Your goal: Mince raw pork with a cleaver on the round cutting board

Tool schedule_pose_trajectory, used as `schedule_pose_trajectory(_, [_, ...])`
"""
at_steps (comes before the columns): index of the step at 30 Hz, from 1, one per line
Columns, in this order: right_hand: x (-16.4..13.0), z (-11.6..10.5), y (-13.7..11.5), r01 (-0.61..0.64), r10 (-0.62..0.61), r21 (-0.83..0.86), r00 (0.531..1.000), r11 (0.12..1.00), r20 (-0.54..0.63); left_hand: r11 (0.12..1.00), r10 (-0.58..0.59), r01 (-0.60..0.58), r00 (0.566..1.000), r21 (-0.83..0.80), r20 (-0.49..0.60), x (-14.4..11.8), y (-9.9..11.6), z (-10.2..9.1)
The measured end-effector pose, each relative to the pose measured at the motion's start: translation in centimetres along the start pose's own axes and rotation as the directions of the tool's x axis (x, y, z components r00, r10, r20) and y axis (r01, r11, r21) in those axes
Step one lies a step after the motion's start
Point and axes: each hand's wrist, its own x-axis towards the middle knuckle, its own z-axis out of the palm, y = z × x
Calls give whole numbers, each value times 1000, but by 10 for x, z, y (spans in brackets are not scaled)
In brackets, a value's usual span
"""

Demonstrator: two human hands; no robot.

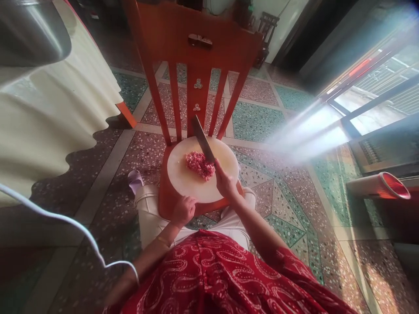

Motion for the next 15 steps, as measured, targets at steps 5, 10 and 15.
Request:
schedule_pose_trajectory(5, [3,10,6,-51,62,-60,979,997,196,1000,16,-17,1000,-19,-23,-1,-1,0])
schedule_pose_trajectory(10, [-2,11,-2,15,-9,-51,994,999,107,1000,3,-3,1000,6,-25,-1,-1,1])
schedule_pose_trajectory(15, [-4,4,-11,-9,22,-66,981,998,193,999,40,-40,999,5,-17,-1,-1,0])
